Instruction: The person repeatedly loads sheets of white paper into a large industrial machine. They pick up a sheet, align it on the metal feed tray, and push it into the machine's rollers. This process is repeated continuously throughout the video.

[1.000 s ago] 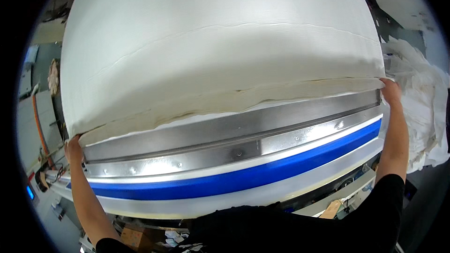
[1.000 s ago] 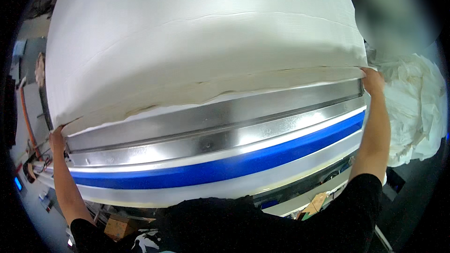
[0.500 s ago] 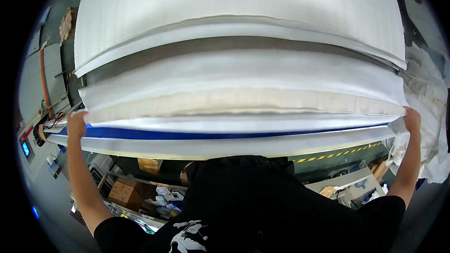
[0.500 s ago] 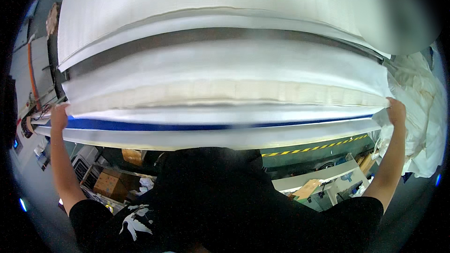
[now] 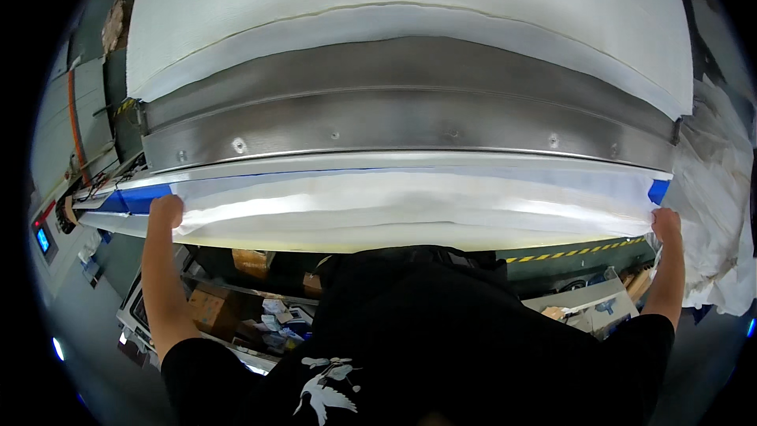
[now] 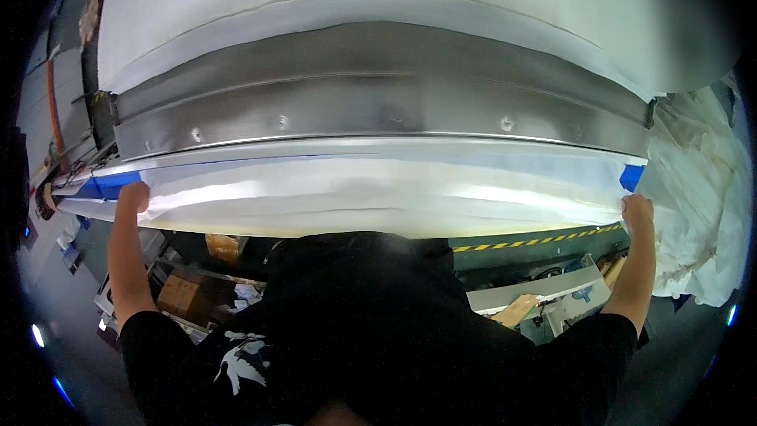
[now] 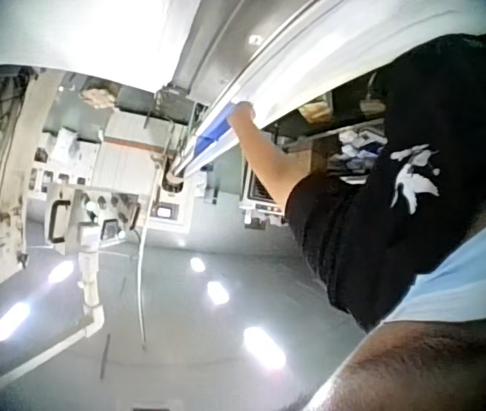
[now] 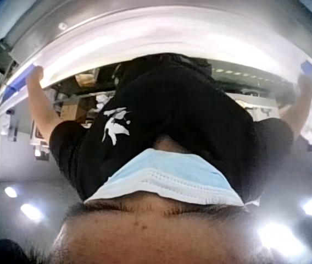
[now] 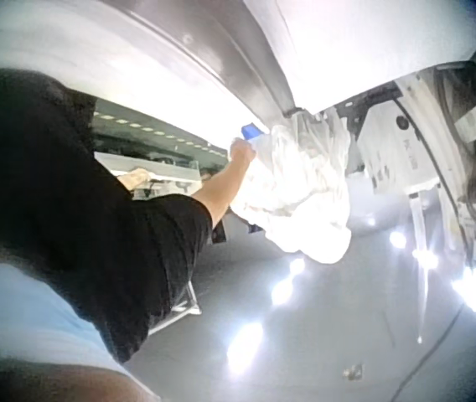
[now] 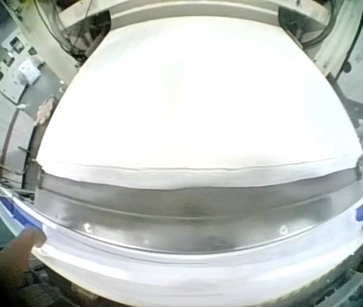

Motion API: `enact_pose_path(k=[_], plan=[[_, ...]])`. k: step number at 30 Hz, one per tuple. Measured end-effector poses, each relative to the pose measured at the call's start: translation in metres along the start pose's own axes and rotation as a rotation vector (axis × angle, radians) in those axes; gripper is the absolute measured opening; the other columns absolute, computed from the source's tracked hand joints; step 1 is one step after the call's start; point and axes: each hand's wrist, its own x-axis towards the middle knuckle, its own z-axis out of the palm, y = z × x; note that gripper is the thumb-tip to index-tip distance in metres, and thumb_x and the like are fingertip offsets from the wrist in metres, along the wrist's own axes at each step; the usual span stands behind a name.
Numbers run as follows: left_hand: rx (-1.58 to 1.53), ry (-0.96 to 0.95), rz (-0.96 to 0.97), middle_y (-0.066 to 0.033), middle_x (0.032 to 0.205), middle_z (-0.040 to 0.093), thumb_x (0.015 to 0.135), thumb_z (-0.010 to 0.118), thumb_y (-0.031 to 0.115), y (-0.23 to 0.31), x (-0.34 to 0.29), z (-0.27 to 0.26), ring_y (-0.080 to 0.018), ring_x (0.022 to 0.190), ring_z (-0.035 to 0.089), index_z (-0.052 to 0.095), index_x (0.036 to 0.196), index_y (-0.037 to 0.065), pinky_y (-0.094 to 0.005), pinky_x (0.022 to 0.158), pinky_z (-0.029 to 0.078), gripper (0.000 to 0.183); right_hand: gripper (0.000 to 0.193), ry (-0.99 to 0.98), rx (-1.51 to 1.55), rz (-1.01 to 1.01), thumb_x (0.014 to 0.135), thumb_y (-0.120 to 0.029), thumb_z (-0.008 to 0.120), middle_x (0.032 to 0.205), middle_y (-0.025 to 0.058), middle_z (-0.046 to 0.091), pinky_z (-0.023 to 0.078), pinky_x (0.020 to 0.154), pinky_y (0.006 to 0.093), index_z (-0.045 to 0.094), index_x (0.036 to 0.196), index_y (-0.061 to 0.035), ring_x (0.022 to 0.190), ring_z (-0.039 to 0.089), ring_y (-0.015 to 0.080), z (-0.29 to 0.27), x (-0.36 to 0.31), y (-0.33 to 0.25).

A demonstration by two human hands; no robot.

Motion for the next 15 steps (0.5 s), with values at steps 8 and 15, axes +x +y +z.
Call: enact_pose_path(k=[8, 15], plan=[[-0.233, 0.128, -0.405, -0.0096, 0.107, 0.063, 0.084, 0.048, 0.018, -0.022, -0.005, 0.011, -0.0264, 0.098, 0.062, 0.068, 0.096, 0.012, -0.0391, 0.080, 0.048, 0.024, 0.013, 0.070, -0.060, -0.058, 0.076, -0.014, 0.051, 0.080, 0.0118, 0.062, 0.047, 0.070, 0.0429, 0.063, 0.075, -0.0090, 0.079, 0.059, 0.0304, 0.082, 0.024, 0.038], [-0.476, 0.442, -0.672, -0.0115, 0.099, 0.063, 0.081, 0.049, 0.012, -0.051, -0.029, 0.003, -0.0306, 0.094, 0.061, 0.059, 0.098, 0.012, -0.0411, 0.077, 0.050, 0.019, 0.007, 0.053, 0.068, -0.019, 0.068, -0.008, 0.057, 0.078, 0.0154, 0.062, 0.047, 0.071, 0.0428, 0.062, 0.071, -0.0061, 0.080, 0.059, 0.0332, 0.042, 0.014, 0.015]])
